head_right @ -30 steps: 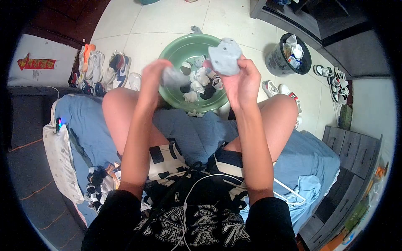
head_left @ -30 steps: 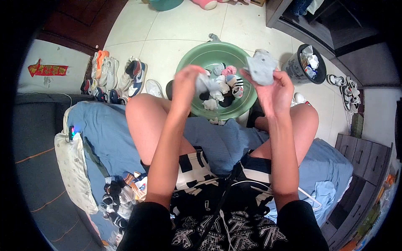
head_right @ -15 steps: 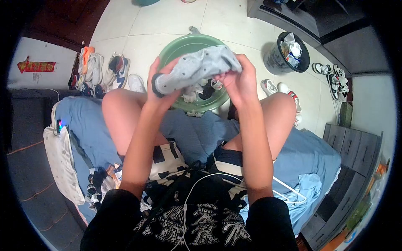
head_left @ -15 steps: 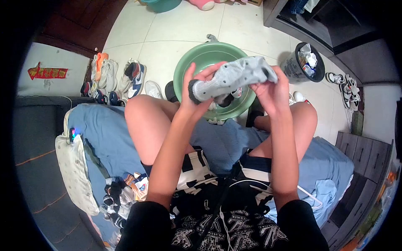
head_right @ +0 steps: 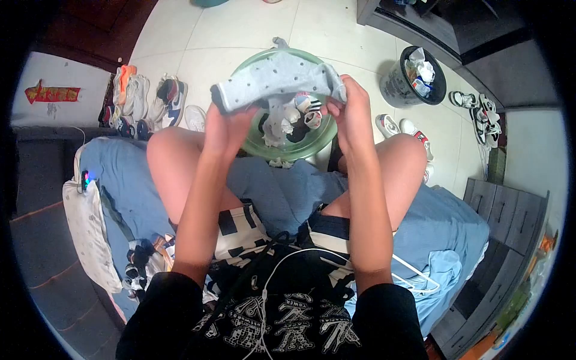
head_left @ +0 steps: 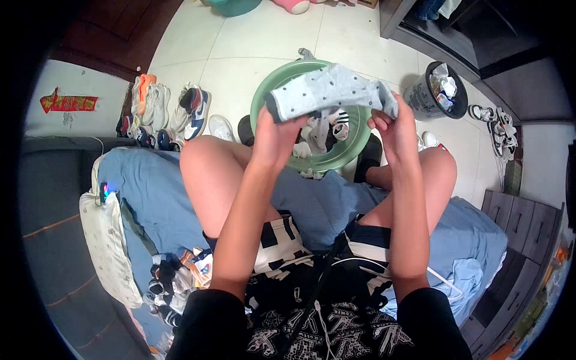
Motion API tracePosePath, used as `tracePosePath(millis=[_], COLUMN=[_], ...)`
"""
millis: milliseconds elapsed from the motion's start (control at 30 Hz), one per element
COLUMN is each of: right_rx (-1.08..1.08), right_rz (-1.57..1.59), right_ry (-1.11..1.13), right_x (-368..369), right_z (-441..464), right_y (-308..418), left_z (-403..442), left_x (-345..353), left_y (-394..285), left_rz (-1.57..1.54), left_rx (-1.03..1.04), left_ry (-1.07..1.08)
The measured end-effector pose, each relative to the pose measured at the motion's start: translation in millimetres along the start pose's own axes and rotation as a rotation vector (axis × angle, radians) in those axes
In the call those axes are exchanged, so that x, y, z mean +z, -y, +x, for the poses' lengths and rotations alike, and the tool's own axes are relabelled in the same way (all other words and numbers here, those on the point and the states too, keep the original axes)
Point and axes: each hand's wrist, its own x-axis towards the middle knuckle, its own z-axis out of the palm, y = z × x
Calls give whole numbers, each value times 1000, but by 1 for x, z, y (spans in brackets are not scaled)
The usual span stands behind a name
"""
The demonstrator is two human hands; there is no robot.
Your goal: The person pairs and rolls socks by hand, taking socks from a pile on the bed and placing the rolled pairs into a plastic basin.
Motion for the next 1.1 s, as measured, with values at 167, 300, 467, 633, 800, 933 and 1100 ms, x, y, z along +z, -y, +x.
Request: tracePosePath(millis=[167, 300, 467, 633, 800, 933, 1100], right_rx=[17, -754, -542, -696, -170, 212, 127], right_rz=[-309, -903, -924, -944, -96, 423, 129], right_ry=[-147, -401, 105, 54, -6, 100, 198], right_x=[15, 25, 72, 70, 69, 74, 73], right_z=[-3, 1, -32, -30, -29, -25, -18], right_y=[2, -15, -36, -52, -70, -53, -60], left_z=[6, 5, -4, -6, -5, 0, 2], left_x=[-12, -10, -2, -2, -4, -17, -12], left_y=[-2, 1, 14, 20, 36, 35, 22], left_rz=[342, 570, 409, 417, 347, 163, 235], left_rx=[115, 247, 251, 107, 142, 1, 44], left_ry=[-41, -227, -158, -196, -314, -383, -450])
